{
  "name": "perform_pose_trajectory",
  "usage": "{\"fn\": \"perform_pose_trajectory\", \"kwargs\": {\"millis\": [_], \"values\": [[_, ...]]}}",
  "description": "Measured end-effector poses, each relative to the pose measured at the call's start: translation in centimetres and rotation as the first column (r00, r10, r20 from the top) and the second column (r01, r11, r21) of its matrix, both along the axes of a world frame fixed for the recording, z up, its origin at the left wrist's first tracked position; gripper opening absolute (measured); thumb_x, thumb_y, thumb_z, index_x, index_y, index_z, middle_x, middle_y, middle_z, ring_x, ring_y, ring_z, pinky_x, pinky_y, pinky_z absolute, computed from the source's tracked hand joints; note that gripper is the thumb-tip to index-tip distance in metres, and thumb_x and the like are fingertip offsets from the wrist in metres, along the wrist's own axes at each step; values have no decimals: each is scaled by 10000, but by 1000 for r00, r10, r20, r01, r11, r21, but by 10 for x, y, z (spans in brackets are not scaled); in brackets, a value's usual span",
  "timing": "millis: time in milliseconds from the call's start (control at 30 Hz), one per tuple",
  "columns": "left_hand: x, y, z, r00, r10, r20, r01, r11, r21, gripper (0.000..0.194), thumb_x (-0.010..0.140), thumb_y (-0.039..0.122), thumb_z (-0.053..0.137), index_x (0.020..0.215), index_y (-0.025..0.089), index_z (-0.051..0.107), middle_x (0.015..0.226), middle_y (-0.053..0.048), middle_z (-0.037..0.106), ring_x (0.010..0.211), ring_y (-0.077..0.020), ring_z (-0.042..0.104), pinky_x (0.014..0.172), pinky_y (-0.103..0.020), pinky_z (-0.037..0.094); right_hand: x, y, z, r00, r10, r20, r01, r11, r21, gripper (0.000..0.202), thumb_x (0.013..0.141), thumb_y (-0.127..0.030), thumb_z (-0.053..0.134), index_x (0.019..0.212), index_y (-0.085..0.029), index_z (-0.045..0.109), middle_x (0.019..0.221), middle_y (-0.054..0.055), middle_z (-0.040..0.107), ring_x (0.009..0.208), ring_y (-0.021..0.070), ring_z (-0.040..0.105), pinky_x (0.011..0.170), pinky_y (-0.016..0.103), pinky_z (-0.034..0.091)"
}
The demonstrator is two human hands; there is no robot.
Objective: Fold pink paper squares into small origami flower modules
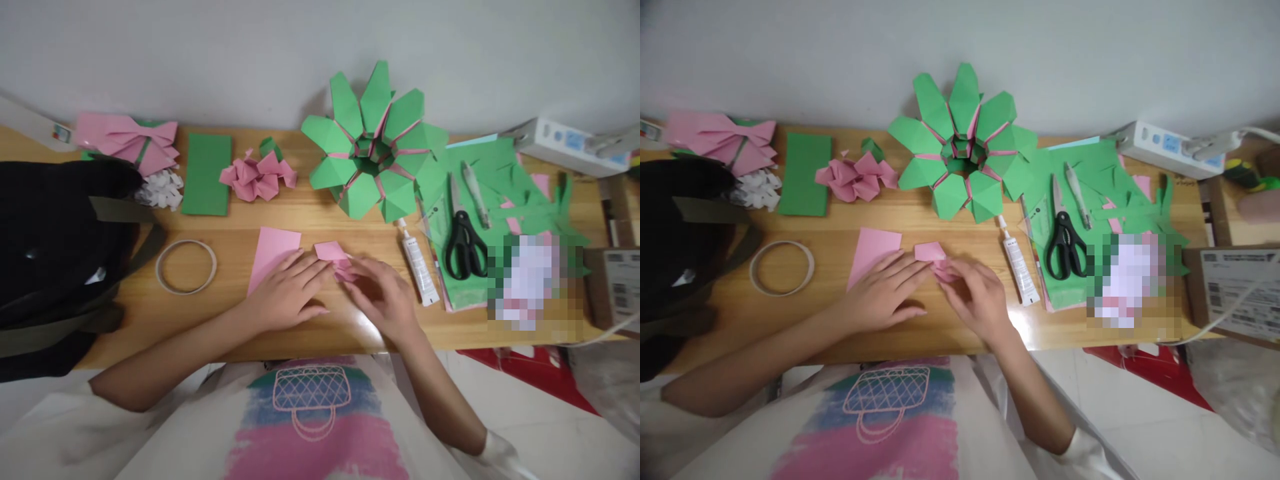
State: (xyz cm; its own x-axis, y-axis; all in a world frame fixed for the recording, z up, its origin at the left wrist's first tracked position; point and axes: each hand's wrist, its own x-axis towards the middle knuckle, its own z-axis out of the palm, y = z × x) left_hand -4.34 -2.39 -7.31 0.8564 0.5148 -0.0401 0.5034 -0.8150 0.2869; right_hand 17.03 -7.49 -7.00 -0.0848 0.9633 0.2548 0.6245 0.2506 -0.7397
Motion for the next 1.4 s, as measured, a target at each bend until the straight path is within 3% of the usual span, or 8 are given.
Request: {"fn": "perform_pose_trajectory", "kwargs": {"millis": [67,133,200,300,433,633,933,1400], "values": [[-1,1,-1,1000,-7,14,7,1000,0,667,922,546,468,1391,73,421,1378,-177,550,1292,-308,481,1139,-449,257,2,7,6,968,-85,-238,46,985,-164,232,867,-252,625,1092,-218,579,948,49,726,854,171,688,778,340,559],[-1,1,-2,1000,-11,24,11,1000,6,654,926,531,474,1387,69,425,1376,-180,550,1294,-309,478,1138,-448,258,6,17,12,924,-138,-357,9,940,-340,123,877,-288,595,954,-194,605,843,33,700,751,149,667,678,292,545],[-1,1,-2,1000,-11,26,10,1000,13,651,927,529,475,1383,65,429,1371,-182,555,1291,-310,481,1136,-448,261,10,30,18,934,-73,-349,-107,875,-471,114,854,-289,602,859,-176,617,761,20,678,683,139,638,626,266,510],[-1,2,-2,1000,-8,11,8,1000,11,640,935,530,457,1389,81,422,1374,-171,555,1292,-303,481,1128,-447,275,14,47,24,972,95,-213,-198,817,-541,93,844,-223,570,790,-170,624,690,6,663,629,129,599,600,248,453],[1,2,0,1000,-2,19,2,1000,-9,626,935,518,465,1388,88,425,1375,-162,558,1296,-300,476,1122,-447,286,9,58,31,969,241,57,-174,828,-534,128,825,-115,548,758,-177,638,634,-14,656,556,113,552,571,232,371],[1,3,0,999,5,36,-3,999,-49,587,940,501,462,1376,108,445,1374,-140,565,1305,-284,462,1125,-449,279,-1,58,32,916,245,318,-54,860,-507,136,835,-165,575,752,-196,678,663,12,702,583,152,607,564,247,341],[-1,4,1,999,-18,49,19,999,-32,590,927,480,509,1381,108,450,1367,-131,574,1300,-279,463,1132,-432,254,-9,55,30,846,225,484,40,878,-477,156,849,-243,582,811,-208,730,703,41,744,609,191,649,562,276,337],[-1,6,1,996,-20,84,24,998,-56,544,930,461,511,1355,123,482,1348,-118,589,1271,-290,475,1109,-440,269,-7,47,28,837,219,502,14,908,-418,160,881,-264,578,828,-197,714,765,49,745,651,188,650,562,277,335]]}}
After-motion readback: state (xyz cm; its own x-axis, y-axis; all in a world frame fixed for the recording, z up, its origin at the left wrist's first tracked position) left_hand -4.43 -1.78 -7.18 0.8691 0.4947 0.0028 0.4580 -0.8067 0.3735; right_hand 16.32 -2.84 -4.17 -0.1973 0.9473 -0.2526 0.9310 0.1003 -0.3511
